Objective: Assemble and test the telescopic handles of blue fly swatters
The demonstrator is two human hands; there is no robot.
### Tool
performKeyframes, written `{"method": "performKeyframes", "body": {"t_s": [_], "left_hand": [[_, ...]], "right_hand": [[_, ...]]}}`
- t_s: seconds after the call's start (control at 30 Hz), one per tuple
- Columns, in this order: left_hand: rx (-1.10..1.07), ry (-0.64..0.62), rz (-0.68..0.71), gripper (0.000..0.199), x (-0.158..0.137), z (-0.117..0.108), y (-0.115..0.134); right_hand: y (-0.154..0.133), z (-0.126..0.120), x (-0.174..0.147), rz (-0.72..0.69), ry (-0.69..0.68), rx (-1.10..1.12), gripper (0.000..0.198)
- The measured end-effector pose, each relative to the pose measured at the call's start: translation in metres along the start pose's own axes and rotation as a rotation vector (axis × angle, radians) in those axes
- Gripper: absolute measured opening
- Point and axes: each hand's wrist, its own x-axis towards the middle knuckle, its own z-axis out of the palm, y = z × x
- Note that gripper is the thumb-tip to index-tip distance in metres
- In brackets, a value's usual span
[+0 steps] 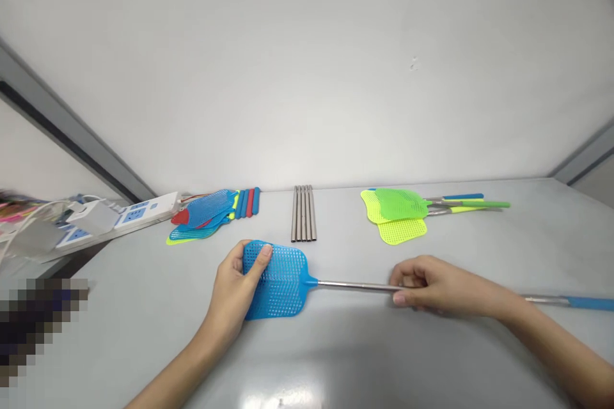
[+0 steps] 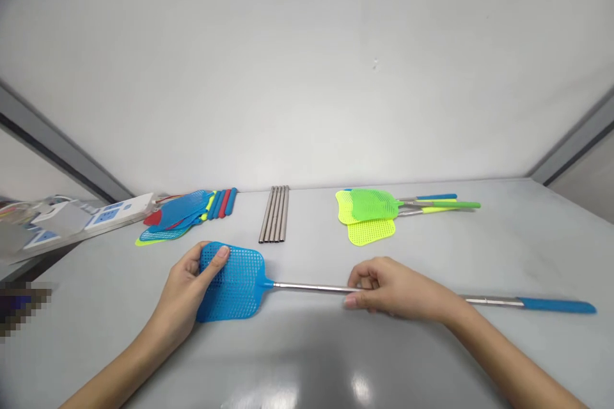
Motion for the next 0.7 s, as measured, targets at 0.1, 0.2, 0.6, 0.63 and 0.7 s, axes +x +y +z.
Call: {"method": "performKeyframes", "body": {"t_s": [0.1, 0.2, 0.6, 0.63, 0.7], "left_hand": [[-0.032, -0.009, -0.004, 0.035, 0.001, 0.002, -0.001], [-0.093, -0.02, -0.039, 0.036, 0.001, 0.005, -0.002], [-0.157, -0.005, -0.181, 0.031, 0.005, 0.006, -0.005], [-0.153, -0.006, -0.184, 0.032, 0.005, 0.006, -0.006], [-0.131, 0.012, -0.175, 0.035, 0.003, 0.005, -0.008]], "right_hand": [[0.001, -0.005, -0.001, -0.027, 0.055, 0.008, 0.033], [0.002, -0.007, -0.001, -0.069, 0.137, -0.05, 0.029], [-0.004, 0.006, 0.001, -0.173, 0.256, -0.268, 0.028], [-0.005, 0.007, 0.001, -0.176, 0.261, -0.269, 0.028], [-0.008, 0.008, 0.001, -0.173, 0.275, -0.265, 0.029]]}}
